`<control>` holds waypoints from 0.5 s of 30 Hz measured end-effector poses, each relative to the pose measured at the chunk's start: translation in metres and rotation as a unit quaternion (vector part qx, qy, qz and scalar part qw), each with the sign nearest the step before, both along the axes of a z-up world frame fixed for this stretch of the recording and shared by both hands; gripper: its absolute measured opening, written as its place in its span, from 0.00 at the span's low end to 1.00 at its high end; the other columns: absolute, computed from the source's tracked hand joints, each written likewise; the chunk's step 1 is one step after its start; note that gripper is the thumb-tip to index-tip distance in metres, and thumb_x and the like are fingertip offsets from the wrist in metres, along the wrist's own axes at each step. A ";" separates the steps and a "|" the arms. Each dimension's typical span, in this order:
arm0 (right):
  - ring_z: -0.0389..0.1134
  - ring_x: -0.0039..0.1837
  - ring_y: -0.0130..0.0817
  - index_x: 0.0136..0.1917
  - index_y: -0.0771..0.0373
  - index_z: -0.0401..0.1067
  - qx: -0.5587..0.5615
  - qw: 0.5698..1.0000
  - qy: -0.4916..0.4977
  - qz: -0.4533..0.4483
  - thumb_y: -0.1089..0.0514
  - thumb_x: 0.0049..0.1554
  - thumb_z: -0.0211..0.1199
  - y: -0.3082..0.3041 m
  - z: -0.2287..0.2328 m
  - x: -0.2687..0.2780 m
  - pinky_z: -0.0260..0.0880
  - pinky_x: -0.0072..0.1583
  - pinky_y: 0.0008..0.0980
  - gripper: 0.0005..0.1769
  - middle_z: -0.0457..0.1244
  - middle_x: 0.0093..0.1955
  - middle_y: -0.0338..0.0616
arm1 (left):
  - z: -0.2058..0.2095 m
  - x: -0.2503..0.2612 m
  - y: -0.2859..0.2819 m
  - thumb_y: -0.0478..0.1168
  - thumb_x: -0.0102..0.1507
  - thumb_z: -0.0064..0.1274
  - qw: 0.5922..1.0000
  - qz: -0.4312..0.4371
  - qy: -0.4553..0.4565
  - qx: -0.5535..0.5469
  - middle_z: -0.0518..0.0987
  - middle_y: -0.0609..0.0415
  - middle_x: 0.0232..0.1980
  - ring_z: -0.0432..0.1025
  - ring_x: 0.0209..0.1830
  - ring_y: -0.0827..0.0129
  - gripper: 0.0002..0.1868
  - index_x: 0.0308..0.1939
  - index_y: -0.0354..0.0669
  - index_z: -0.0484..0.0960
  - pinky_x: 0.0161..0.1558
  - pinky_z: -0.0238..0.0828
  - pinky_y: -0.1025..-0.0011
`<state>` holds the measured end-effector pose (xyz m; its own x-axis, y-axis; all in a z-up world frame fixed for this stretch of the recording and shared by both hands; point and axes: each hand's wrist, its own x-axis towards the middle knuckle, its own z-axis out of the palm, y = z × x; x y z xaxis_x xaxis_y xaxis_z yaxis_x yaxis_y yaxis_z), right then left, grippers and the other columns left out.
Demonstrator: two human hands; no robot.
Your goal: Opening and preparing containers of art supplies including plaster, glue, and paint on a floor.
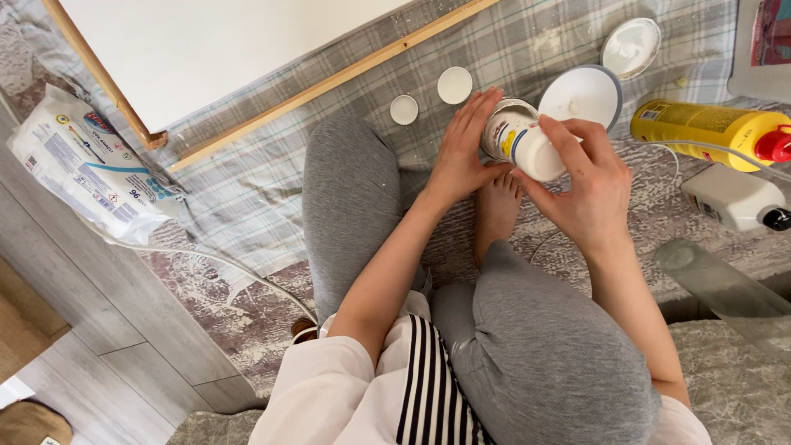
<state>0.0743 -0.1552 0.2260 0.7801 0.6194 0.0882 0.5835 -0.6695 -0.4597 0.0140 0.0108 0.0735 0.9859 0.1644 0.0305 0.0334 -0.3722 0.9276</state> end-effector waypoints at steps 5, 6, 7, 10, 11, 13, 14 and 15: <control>0.72 0.56 0.41 0.72 0.59 0.73 0.003 1.000 0.012 0.000 0.54 0.53 0.81 0.001 0.002 -0.002 0.73 0.53 0.38 0.36 0.64 0.62 0.45 | 0.001 -0.001 0.000 0.44 0.45 0.79 1.000 -0.002 -0.003 0.008 0.62 0.50 0.80 0.53 0.83 0.48 0.61 0.78 0.49 0.59 0.81 0.51 0.50; 0.72 0.56 0.41 0.72 0.59 0.73 0.005 1.000 0.013 -0.001 0.54 0.53 0.81 0.000 0.001 -0.002 0.73 0.53 0.38 0.36 0.64 0.63 0.45 | 0.001 -0.001 0.001 0.43 0.45 0.78 1.000 -0.001 -0.004 0.007 0.62 0.51 0.80 0.54 0.83 0.48 0.61 0.78 0.50 0.59 0.81 0.52 0.51; 0.72 0.56 0.41 0.72 0.59 0.73 0.005 1.000 0.013 -0.001 0.54 0.53 0.81 0.000 0.001 -0.003 0.73 0.53 0.38 0.36 0.64 0.63 0.45 | 0.001 -0.001 0.000 0.43 0.45 0.78 1.000 -0.002 -0.004 0.007 0.62 0.51 0.80 0.54 0.83 0.48 0.61 0.78 0.50 0.59 0.81 0.52 0.51; 0.72 0.55 0.41 0.72 0.59 0.73 -0.002 1.000 0.003 0.001 0.55 0.53 0.81 0.000 0.002 -0.003 0.73 0.53 0.38 0.35 0.65 0.63 0.44 | 0.003 0.000 0.000 0.44 0.44 0.79 1.000 0.000 -0.004 0.000 0.62 0.50 0.79 0.54 0.82 0.48 0.62 0.77 0.49 0.59 0.80 0.52 0.51; 0.72 0.54 0.40 0.71 0.59 0.73 0.002 1.000 0.009 0.000 0.55 0.53 0.81 0.000 0.003 -0.005 0.73 0.53 0.38 0.35 0.65 0.63 0.44 | 0.003 -0.001 0.000 0.44 0.44 0.79 1.000 0.002 -0.005 -0.002 0.63 0.50 0.79 0.54 0.82 0.49 0.62 0.77 0.50 0.59 0.80 0.52 0.51; 0.72 0.54 0.40 0.71 0.59 0.73 0.006 1.000 0.014 0.000 0.55 0.53 0.81 -0.001 0.002 -0.004 0.73 0.53 0.38 0.35 0.65 0.63 0.44 | 0.002 0.000 0.000 0.44 0.44 0.79 1.000 0.005 -0.007 -0.003 0.63 0.50 0.79 0.54 0.83 0.49 0.61 0.77 0.50 0.59 0.80 0.52 0.51; 0.72 0.53 0.39 0.71 0.59 0.73 0.003 1.000 0.011 0.001 0.55 0.53 0.80 -0.001 0.002 -0.004 0.73 0.52 0.38 0.34 0.65 0.63 0.44 | 0.002 0.000 0.000 0.42 0.43 0.78 1.000 0.005 0.002 -0.002 0.63 0.50 0.79 0.54 0.83 0.49 0.61 0.77 0.50 0.60 0.80 0.53 0.52; 0.72 0.53 0.39 0.71 0.59 0.73 0.000 1.000 0.007 0.001 0.55 0.54 0.80 -0.001 0.002 -0.005 0.74 0.52 0.37 0.34 0.65 0.64 0.44 | 0.002 -0.001 0.000 0.40 0.42 0.77 1.000 0.004 0.011 -0.001 0.63 0.50 0.79 0.55 0.83 0.50 0.61 0.77 0.51 0.60 0.81 0.53 0.52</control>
